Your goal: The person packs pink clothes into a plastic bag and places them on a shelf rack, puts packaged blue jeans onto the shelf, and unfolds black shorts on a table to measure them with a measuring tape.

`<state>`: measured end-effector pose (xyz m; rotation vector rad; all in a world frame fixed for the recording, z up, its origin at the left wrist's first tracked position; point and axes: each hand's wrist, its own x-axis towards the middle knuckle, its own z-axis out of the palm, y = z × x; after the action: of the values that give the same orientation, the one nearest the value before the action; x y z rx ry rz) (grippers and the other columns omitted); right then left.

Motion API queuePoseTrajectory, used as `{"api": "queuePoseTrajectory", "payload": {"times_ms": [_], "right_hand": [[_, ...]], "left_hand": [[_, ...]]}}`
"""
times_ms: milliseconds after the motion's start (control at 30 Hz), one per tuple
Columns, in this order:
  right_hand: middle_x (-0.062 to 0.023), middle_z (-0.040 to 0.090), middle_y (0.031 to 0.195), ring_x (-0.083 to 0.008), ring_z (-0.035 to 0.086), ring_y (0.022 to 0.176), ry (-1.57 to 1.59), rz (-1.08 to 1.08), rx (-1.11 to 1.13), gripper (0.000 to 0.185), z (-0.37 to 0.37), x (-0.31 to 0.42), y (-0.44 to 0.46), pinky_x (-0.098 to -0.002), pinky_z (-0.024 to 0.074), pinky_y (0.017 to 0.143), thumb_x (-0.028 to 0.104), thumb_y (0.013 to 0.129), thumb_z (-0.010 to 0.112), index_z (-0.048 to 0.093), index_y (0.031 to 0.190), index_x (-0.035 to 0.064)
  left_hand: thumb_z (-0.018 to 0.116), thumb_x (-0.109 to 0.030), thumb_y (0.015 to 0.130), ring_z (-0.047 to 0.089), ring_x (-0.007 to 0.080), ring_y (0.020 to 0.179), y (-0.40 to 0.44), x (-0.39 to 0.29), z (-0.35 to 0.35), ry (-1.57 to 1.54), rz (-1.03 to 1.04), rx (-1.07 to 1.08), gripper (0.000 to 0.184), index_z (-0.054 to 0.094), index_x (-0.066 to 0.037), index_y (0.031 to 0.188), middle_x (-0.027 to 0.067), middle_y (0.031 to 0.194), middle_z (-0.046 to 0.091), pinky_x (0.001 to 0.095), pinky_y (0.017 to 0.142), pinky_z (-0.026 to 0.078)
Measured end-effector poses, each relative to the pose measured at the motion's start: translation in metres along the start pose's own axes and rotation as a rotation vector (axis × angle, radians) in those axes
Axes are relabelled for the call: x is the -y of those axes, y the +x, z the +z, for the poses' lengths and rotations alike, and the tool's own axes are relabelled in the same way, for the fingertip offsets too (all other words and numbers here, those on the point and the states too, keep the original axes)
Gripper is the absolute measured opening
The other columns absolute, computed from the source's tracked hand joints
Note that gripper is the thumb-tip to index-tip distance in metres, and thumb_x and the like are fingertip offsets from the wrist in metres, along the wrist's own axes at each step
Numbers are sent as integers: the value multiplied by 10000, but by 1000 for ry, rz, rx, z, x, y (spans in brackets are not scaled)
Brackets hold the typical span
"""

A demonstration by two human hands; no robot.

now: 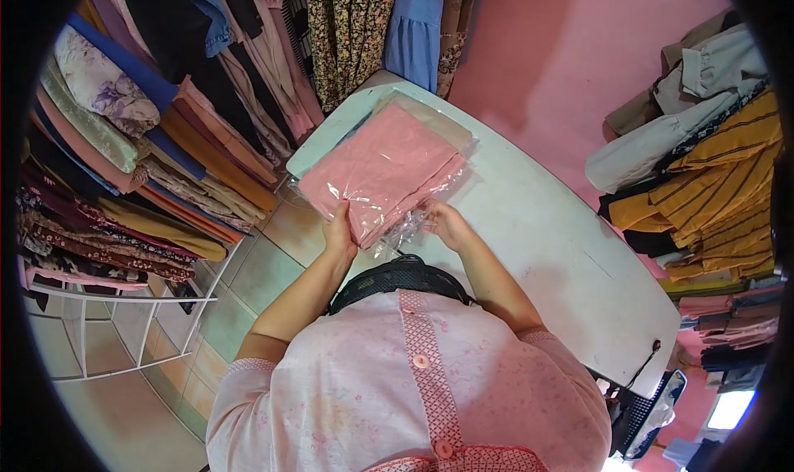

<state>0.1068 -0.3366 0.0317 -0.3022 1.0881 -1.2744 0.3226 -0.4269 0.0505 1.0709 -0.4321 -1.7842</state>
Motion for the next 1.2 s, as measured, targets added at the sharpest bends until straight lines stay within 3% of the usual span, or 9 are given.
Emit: {"api": "queuePoseTrajectory", "payload": {"times_ms": [100, 300, 600, 700, 800, 900, 1000, 1067, 1200], "right_hand": [[-7, 565, 869, -107, 507, 728, 194, 1, -270, 269, 11, 23, 4, -236, 395, 626, 162, 795, 643, 544, 1027, 66], [-3, 531, 705, -108, 462, 605, -441, -714, -427, 279, 18, 44, 49, -255, 370, 526, 138, 741, 717, 567, 945, 22], [-49, 542, 694, -121, 487, 620, -684, -594, -516, 312, 0, 61, 71, -283, 407, 555, 129, 756, 703, 568, 993, -23], [-71, 586, 785, -135, 524, 674, -482, -445, -453, 345, -10, 60, 77, -279, 432, 604, 128, 761, 701, 563, 1038, -25], [-84, 599, 850, -150, 547, 729, -518, -456, -462, 375, -24, 52, 82, -275, 448, 663, 118, 762, 698, 550, 1075, -26], [-97, 607, 874, -166, 560, 792, -495, -590, -461, 408, -21, 61, 86, -285, 453, 716, 109, 761, 696, 533, 1107, -34], [-128, 597, 986, -196, 564, 876, -440, -372, -396, 502, -40, 59, 95, -305, 447, 775, 178, 749, 724, 517, 1151, -39], [-142, 570, 1065, -213, 543, 949, -464, -464, -470, 607, -48, 56, 97, -330, 436, 809, 256, 738, 736, 480, 1205, -36], [-145, 520, 1168, -240, 494, 1051, -238, -473, -644, 810, -53, 77, 98, -379, 421, 838, 405, 716, 736, 381, 1310, -16]], "left_hand": [[590, -166, 849, 565, 263, 1019, 3, -5, 4, 39, -33, -24, 435, 434, -13, 1225, 123, 1155, 550, 416, 872, 476], [628, -226, 852, 548, 259, 1044, 13, 1, 4, -3, -70, 70, 514, 415, 15, 1253, 126, 1206, 526, 395, 890, 458], [708, -168, 788, 561, 229, 1001, 26, 14, 19, 103, 110, -41, 525, 458, 41, 1200, 138, 1152, 560, 328, 870, 444], [747, -198, 750, 560, 231, 996, 40, 29, 13, 265, 169, -112, 557, 468, 56, 1159, 150, 1127, 565, 323, 867, 443], [744, -240, 757, 533, 231, 1038, 35, 28, 24, 480, 276, -221, 601, 430, 34, 1191, 130, 1139, 551, 331, 901, 420], [727, -236, 766, 540, 189, 937, 34, 18, 23, 264, 206, -59, 541, 436, 22, 1143, 114, 1058, 559, 299, 797, 436], [674, -175, 790, 557, 165, 830, 31, 18, 17, 400, 181, -50, 482, 446, 35, 1159, 123, 1014, 565, 271, 730, 452], [670, -183, 792, 543, 141, 769, 35, 22, 11, 481, 262, -44, 475, 444, 32, 1150, 101, 974, 559, 248, 673, 441], [584, -236, 853, 482, 124, 889, 20, 25, 4, 348, 363, -295, 392, 427, -60, 1165, 53, 1088, 476, 262, 649, 402]]}}
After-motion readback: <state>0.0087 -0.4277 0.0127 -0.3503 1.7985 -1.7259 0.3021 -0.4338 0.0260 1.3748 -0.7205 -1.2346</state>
